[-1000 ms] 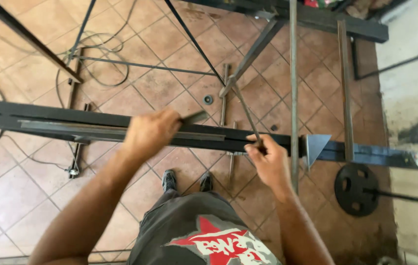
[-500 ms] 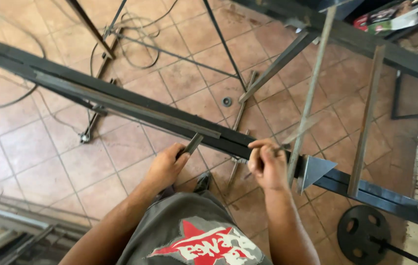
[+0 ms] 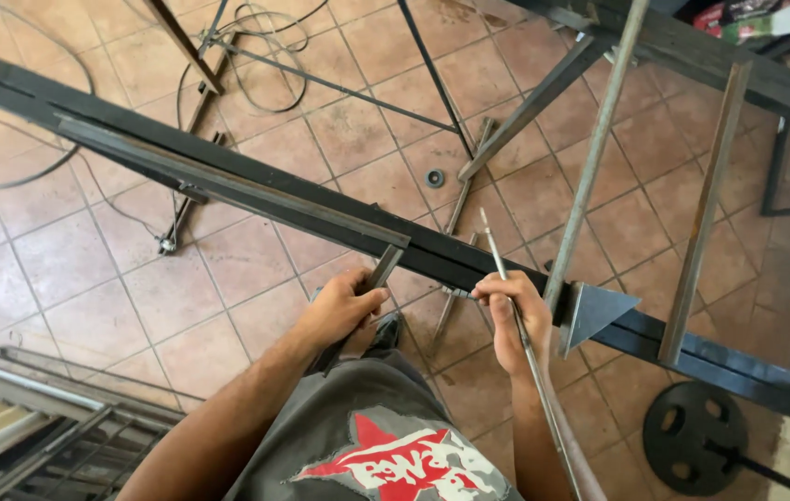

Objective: Measuring, marking, and grinding metal bars for a frame

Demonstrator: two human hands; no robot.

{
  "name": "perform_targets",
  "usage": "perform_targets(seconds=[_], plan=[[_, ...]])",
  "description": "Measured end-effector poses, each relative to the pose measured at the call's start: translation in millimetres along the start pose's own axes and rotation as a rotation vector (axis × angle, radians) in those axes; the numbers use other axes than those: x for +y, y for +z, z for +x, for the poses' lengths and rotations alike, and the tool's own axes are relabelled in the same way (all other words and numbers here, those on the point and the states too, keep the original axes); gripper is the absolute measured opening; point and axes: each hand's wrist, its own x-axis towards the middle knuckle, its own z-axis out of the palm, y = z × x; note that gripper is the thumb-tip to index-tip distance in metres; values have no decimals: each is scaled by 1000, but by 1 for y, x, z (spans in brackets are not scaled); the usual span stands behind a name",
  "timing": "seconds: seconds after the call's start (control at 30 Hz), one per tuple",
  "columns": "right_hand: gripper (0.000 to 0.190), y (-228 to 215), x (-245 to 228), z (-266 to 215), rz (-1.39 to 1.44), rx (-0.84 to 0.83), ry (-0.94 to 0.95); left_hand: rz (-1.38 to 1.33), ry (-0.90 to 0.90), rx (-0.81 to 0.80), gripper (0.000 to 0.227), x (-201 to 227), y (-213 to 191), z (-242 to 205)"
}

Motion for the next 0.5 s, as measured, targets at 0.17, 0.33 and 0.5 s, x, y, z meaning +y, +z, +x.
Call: perform_targets(seconds=[0.17,0.33,0.5], plan=[[38,0,-76,14,79,6,-52,-36,-11,-56,23,1,-8,2],[20,37,-206,42,299,34,-163,173,-81,-85,18,25,-16,-1],[31,27,-266,61,254,-242,2,46,-52,-78,10,19,-14,9]])
